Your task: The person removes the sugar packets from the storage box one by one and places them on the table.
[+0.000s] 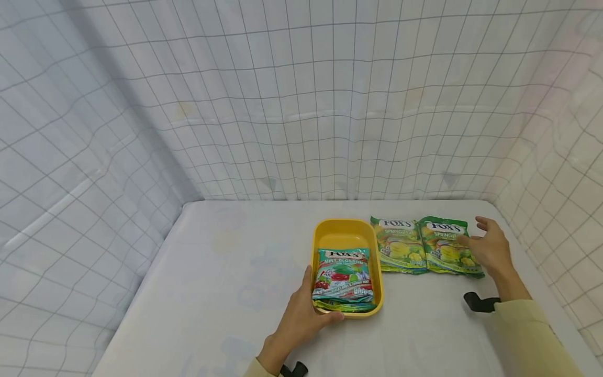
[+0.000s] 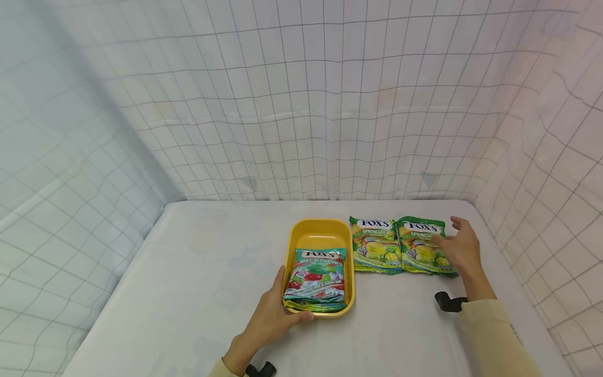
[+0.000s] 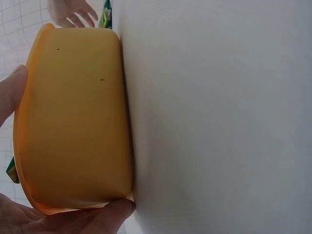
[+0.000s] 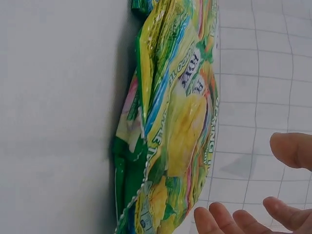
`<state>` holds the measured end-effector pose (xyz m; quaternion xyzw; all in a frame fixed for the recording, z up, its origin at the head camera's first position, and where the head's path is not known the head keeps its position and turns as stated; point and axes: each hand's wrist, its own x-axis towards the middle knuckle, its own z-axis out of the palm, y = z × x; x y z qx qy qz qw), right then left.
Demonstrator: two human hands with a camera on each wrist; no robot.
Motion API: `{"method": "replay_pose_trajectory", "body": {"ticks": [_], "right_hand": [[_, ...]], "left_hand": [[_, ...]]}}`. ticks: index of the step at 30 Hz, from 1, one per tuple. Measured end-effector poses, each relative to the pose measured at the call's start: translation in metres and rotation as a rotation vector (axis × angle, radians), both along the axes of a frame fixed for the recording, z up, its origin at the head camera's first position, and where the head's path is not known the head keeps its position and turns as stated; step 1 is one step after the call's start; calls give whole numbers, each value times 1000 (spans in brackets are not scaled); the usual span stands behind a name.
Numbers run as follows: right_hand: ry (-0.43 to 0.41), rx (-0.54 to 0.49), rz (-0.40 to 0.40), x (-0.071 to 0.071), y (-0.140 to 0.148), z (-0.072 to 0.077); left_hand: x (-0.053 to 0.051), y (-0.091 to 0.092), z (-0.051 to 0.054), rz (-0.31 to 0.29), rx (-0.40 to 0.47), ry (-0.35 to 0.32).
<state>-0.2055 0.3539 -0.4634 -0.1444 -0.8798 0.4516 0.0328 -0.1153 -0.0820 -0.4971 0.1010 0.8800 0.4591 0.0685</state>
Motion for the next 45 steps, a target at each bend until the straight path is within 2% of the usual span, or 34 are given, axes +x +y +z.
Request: {"method": "replay_pose_trajectory", "body": {"ticks": [25, 29, 40, 45], "right_hand": [[243, -163, 222, 15, -39, 14], [246, -195, 263, 17, -49, 18], [225, -182, 298, 21, -70, 21], [238, -185, 306, 22, -80, 28]], "left_hand": [[1, 0, -2, 11, -6, -11], [0, 0, -1, 12, -10, -9], [0, 1, -1, 14, -19, -11], [0, 1, 0, 21, -26, -17]]}}
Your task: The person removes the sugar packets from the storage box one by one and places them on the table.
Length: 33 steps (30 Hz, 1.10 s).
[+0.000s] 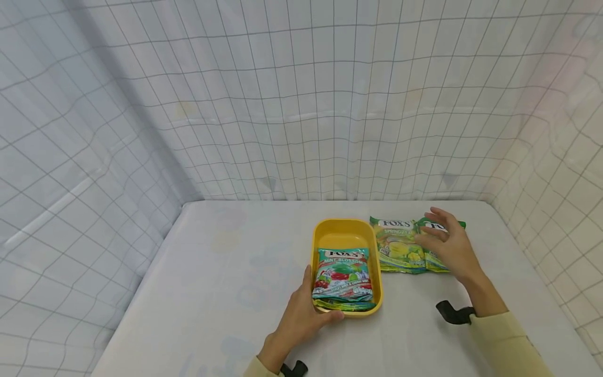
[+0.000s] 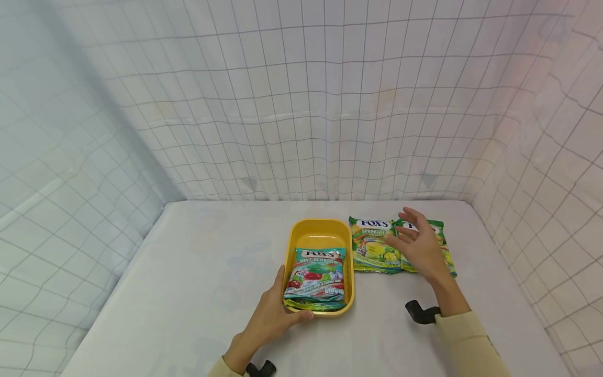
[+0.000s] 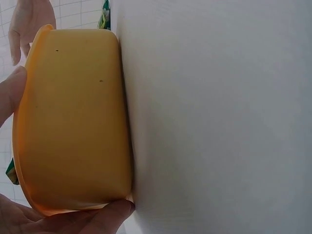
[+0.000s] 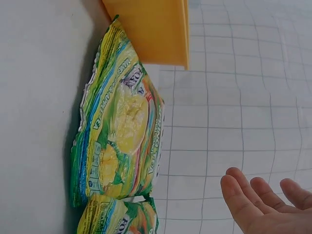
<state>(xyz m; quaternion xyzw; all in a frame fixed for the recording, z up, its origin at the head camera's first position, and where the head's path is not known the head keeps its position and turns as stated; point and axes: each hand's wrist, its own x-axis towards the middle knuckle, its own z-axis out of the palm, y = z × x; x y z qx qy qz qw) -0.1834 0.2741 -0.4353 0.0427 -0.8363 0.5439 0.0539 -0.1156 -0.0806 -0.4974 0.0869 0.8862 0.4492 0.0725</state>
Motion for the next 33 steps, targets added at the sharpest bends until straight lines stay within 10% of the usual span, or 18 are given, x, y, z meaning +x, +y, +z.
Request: {"method": "replay_pose_trajectory", "body": {"ticks": [33], "right_hand": [[-52, -141, 160, 15, -74, 10]], "left_hand": [[0, 0, -1, -1, 14, 4]]}}
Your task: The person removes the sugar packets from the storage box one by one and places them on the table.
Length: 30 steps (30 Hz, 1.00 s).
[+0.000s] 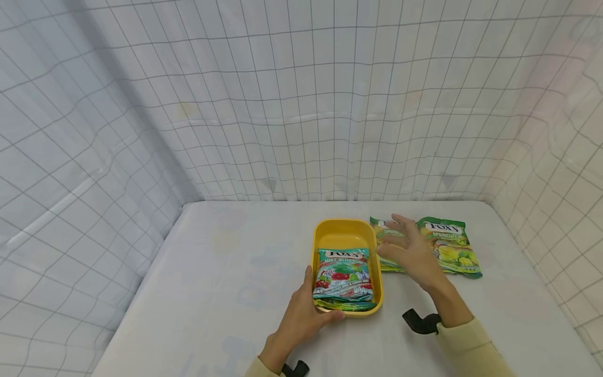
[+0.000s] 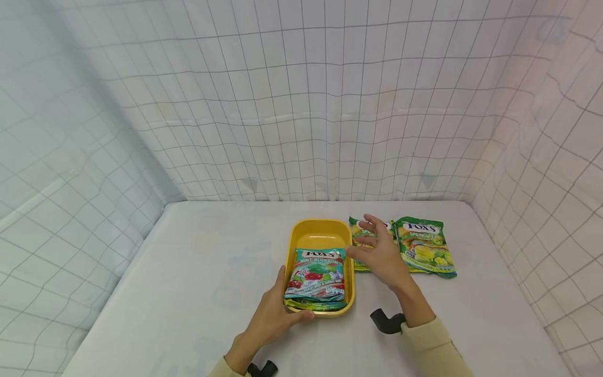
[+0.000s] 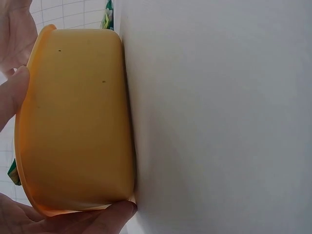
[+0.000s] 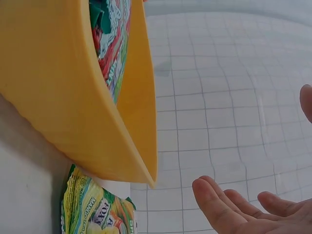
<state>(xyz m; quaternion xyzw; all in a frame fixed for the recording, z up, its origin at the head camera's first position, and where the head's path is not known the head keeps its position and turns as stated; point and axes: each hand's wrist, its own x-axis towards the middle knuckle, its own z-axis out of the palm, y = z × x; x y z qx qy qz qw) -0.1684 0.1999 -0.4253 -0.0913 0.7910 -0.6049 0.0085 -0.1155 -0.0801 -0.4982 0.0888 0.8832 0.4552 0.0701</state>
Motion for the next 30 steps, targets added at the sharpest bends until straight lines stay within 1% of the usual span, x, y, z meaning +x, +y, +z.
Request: {"method": "replay_pose_trajectory", "body": {"ticks": [6, 15, 21, 26, 30], "right_hand": [[-17, -14, 24, 0, -11, -1], [-45, 46, 38, -3, -29, -10], [-95, 70, 40, -2, -40, -18], [-93, 74, 55, 0, -48, -25], [-106, 107, 38, 1, -55, -26]], "left_hand": [[0, -1, 0, -7, 7, 4], [1, -1, 0, -7, 8, -13], [0, -1, 1, -12, 5, -1], [0, -1, 1, -11, -6, 11], [1, -1, 1, -18, -8, 36]]}}
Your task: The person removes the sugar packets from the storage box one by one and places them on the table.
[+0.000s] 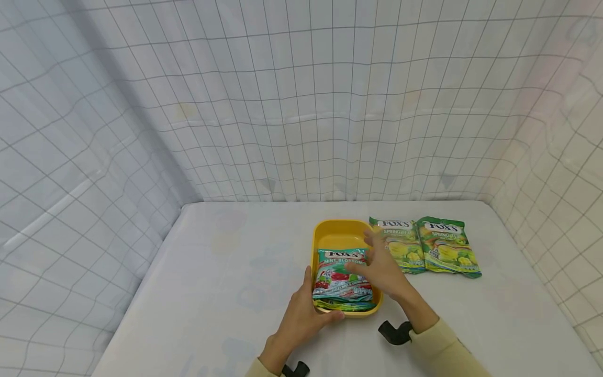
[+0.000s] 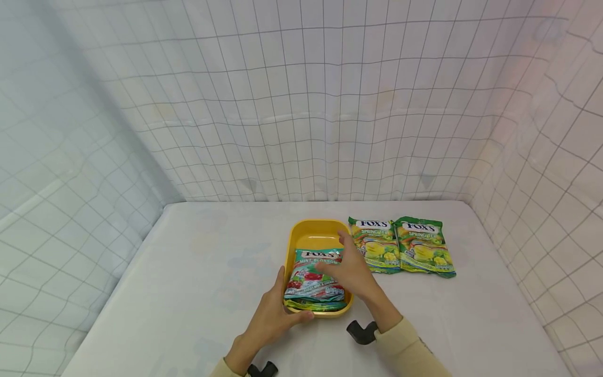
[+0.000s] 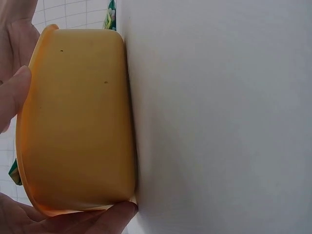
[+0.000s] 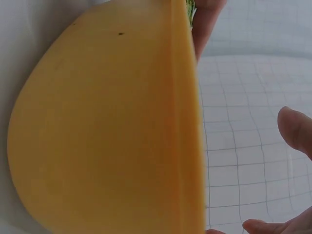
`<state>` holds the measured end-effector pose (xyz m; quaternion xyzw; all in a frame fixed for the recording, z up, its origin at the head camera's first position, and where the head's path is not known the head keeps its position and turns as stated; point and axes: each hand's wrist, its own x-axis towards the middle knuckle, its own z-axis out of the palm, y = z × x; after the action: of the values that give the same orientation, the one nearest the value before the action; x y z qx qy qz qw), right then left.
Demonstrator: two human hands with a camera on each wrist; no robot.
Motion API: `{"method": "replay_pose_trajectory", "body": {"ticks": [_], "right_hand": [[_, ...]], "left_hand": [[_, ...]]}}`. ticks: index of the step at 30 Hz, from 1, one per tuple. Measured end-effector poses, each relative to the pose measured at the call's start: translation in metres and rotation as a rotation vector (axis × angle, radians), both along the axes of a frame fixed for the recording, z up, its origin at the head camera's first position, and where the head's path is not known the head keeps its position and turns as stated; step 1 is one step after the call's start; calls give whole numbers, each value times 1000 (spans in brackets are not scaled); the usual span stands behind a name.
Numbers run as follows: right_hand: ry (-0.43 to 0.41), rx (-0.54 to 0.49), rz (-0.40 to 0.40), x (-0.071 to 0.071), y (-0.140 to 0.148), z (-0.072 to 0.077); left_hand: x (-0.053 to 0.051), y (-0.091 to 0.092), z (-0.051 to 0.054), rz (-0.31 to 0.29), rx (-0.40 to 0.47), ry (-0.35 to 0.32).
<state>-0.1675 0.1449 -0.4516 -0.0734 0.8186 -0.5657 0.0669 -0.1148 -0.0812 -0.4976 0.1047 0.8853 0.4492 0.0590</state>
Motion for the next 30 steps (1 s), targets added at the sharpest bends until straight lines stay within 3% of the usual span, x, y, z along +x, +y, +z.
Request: {"method": "replay_pose_trajectory", "body": {"ticks": [16, 23, 30], "right_hand": [[-97, 179, -33, -7, -25, -14], [-75, 244, -48, -6, -28, -18], [-113, 189, -129, -5, -29, -18]], "left_hand": [[-1, -1, -3, -12, -1, 7], [0, -1, -3, -14, 5, 10], [2, -1, 0, -9, 6, 5]]}}
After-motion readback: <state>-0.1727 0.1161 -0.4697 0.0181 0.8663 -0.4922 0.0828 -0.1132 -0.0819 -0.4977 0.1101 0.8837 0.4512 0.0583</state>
